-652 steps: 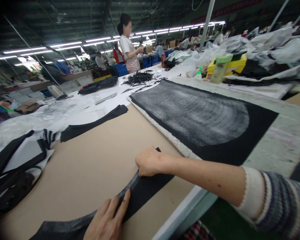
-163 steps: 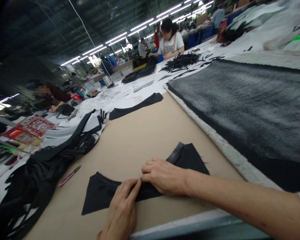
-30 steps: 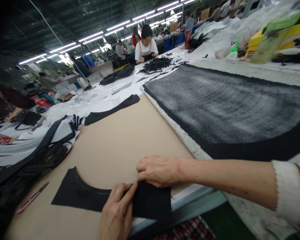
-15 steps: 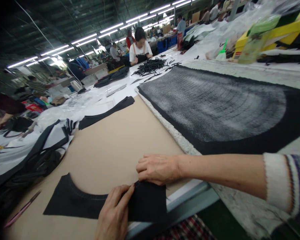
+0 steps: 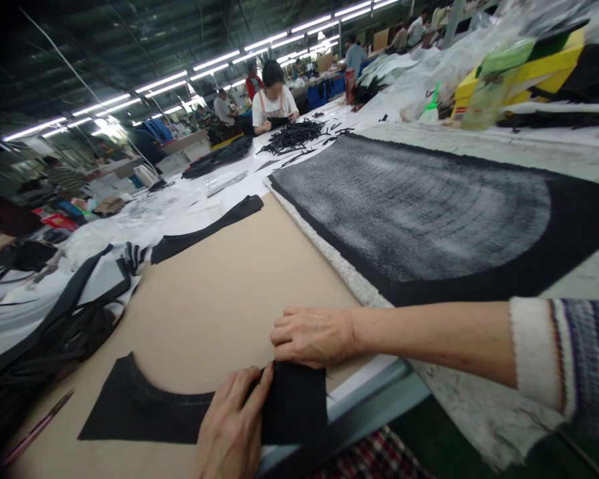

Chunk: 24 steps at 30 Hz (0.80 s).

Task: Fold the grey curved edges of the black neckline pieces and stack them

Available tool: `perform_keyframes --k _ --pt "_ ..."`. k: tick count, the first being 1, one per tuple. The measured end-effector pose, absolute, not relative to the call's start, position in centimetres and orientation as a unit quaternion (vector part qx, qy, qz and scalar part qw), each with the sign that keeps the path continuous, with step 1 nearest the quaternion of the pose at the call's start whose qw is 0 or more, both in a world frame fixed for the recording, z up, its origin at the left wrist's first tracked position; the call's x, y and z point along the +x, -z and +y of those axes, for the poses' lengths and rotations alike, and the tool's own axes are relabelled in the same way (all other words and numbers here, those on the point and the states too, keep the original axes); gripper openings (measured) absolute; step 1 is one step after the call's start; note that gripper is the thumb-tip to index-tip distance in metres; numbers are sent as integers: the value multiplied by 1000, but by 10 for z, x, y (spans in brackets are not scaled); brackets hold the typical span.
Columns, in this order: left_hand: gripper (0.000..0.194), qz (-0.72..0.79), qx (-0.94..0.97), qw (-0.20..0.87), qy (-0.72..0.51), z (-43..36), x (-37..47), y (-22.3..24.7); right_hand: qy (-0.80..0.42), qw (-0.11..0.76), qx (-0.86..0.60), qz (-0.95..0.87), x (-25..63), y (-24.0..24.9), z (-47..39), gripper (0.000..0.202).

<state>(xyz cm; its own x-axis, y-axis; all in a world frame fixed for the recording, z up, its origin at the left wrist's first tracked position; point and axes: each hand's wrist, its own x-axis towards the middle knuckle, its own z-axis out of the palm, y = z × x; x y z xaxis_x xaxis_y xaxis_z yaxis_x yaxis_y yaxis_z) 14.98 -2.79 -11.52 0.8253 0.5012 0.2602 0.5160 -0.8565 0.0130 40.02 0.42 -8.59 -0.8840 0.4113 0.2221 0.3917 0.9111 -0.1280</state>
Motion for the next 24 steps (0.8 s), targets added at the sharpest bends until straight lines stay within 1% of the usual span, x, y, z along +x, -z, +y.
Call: perform_keyframes --k 6,13,17,20,24 --pt "50 -272 -954 -5 123 -27 154 114 -44 119 -217 -968 407 82 5 10" --pt "65 -303 -949 -6 80 -29 164 106 -46 115 -216 -968 414 83 2 11" --pt "66 -317 -946 21 69 -30 170 104 -44 120 -223 -966 416 85 0 13" --pt "65 -321 -943 65 64 -33 173 105 -44 117 -226 -966 417 86 -2 14" --pt "61 -313 -940 100 87 -34 173 110 -53 120 -235 -963 419 85 -2 15"
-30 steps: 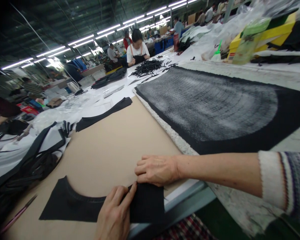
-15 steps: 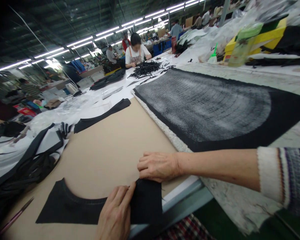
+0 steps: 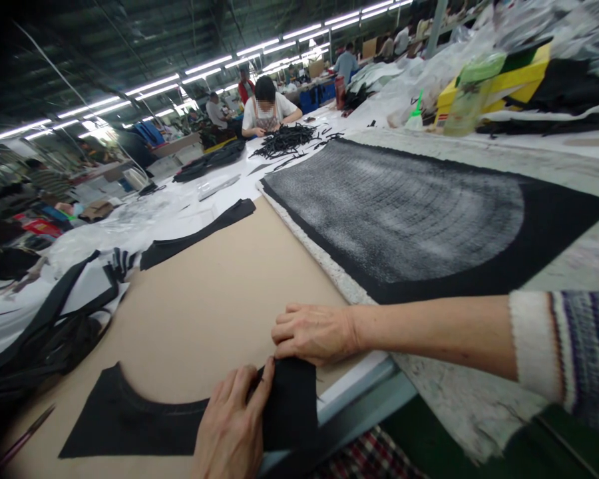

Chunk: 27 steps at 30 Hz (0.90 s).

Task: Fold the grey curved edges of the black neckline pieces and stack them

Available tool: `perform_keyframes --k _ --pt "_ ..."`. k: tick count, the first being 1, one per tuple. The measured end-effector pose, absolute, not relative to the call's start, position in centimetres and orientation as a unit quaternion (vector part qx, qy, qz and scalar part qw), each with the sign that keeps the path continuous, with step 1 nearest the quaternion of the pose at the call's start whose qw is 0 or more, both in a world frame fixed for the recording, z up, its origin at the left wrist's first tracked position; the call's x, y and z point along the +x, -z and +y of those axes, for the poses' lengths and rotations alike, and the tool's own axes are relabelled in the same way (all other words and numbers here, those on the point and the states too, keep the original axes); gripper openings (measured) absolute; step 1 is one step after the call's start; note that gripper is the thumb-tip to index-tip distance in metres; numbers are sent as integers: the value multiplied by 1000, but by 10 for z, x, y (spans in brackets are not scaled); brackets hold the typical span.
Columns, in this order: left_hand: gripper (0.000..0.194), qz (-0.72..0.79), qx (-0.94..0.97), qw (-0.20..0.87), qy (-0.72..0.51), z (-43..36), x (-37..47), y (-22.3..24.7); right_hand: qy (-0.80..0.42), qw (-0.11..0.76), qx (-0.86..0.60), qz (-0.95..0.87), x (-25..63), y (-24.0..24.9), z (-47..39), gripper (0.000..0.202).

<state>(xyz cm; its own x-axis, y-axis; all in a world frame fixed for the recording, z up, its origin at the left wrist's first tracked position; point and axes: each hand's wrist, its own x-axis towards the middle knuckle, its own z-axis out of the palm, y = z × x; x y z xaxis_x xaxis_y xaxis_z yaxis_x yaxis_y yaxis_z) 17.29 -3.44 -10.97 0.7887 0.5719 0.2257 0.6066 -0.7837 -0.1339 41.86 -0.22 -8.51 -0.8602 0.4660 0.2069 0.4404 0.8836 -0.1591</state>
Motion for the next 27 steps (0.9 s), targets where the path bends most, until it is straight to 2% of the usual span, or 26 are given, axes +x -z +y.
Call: perform_keyframes --k 5,11,27 --pt "60 -262 -957 70 107 -29 170 115 -60 117 -250 -959 424 80 -2 16" --pt "63 -296 -952 2 74 -27 179 108 -55 119 -245 -961 428 79 -3 17" --pt "70 -300 -947 84 82 -30 191 108 -78 100 -269 -955 447 78 -10 33"
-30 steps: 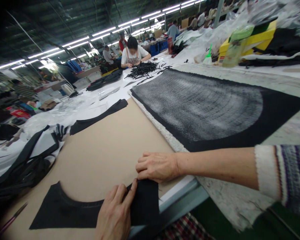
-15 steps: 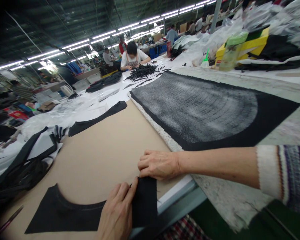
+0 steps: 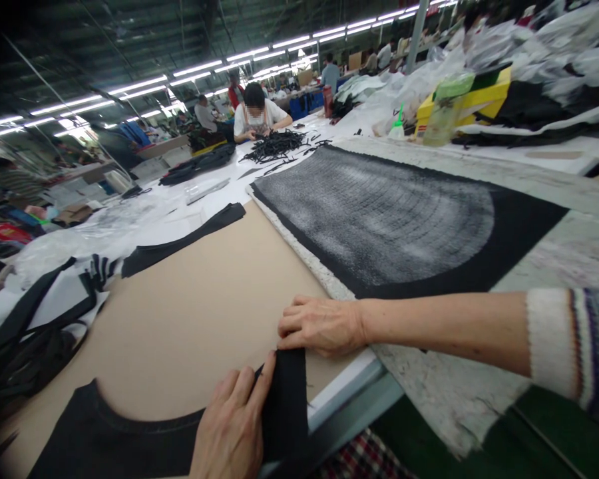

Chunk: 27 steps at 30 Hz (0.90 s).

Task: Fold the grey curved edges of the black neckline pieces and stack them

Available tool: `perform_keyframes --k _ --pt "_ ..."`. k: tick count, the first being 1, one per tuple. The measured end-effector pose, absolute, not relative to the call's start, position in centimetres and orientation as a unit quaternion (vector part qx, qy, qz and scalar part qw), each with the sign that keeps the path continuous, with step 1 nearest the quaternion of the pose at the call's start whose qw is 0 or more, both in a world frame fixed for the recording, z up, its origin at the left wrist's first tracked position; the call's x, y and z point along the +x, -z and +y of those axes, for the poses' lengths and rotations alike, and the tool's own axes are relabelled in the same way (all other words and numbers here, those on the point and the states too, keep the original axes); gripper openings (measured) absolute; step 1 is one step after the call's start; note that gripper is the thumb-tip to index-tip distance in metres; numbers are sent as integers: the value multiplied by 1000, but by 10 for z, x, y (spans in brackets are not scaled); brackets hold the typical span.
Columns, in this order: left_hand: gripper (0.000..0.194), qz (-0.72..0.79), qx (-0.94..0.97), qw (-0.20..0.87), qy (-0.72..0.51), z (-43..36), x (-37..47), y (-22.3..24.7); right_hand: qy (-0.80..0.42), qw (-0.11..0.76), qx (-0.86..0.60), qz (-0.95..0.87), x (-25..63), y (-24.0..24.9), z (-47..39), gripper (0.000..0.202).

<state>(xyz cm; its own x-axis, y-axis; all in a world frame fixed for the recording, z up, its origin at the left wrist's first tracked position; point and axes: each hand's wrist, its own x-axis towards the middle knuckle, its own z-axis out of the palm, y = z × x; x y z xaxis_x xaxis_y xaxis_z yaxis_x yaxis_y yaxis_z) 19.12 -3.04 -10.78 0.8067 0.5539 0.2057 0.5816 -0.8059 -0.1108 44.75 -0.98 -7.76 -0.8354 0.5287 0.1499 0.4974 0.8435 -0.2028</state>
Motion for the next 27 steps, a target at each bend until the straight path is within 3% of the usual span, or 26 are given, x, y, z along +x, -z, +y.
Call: perform_keyframes --k 6,14,27 --pt "72 -299 -945 98 85 -32 196 108 -102 118 -326 -932 447 79 -13 40" --pt "67 -331 -932 87 117 -36 195 115 -188 187 -441 -857 435 71 -26 25" --pt "52 -282 -940 109 157 -36 184 119 -43 61 -351 -933 423 66 -18 11"
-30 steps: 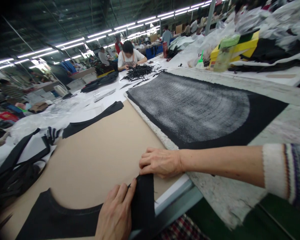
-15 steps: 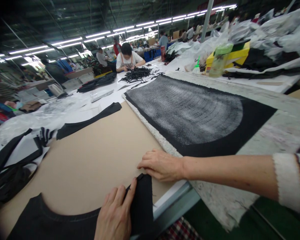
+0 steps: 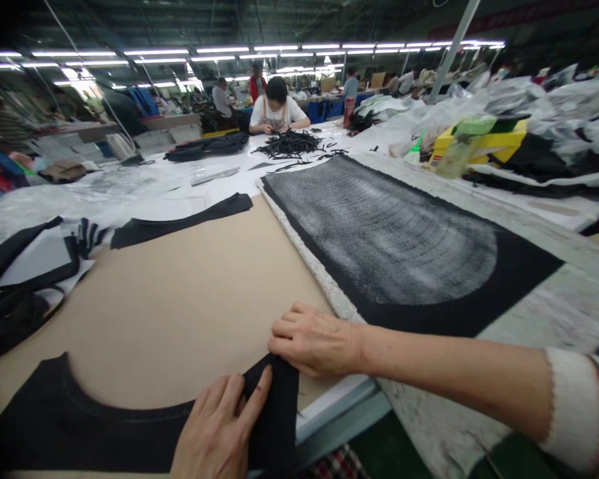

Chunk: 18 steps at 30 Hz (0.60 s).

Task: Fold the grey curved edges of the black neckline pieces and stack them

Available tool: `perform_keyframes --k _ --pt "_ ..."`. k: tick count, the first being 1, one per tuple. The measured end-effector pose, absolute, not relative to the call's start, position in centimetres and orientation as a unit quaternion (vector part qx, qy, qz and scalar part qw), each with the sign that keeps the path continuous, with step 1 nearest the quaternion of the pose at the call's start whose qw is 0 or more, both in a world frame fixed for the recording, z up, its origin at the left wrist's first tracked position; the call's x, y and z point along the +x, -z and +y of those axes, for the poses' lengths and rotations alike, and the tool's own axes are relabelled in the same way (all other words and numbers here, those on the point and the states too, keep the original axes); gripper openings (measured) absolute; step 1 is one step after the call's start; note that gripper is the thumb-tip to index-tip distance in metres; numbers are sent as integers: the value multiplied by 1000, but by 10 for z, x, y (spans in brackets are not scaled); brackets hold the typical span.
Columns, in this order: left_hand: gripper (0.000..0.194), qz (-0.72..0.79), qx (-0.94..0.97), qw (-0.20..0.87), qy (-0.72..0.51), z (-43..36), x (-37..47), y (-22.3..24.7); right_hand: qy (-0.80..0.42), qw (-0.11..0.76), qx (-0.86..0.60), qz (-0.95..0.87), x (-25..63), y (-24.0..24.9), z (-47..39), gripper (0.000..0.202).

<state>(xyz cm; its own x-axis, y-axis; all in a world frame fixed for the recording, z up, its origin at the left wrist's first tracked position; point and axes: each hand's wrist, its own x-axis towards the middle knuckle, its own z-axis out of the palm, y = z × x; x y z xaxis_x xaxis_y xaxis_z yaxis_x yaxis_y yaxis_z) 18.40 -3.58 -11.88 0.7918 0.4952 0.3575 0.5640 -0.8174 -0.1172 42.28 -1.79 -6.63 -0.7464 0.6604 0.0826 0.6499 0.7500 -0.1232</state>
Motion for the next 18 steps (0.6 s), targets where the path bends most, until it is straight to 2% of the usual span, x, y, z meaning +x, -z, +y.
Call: perform_keyframes --k 9,16,18 --pt "54 -287 -944 100 129 -37 186 113 47 44 -253 -965 423 72 -6 22" --pt "52 -287 -943 101 136 -36 187 112 -34 59 -333 -941 423 75 -4 11" --pt "52 -287 -943 99 135 -36 188 111 -74 75 -345 -933 422 73 -4 14"
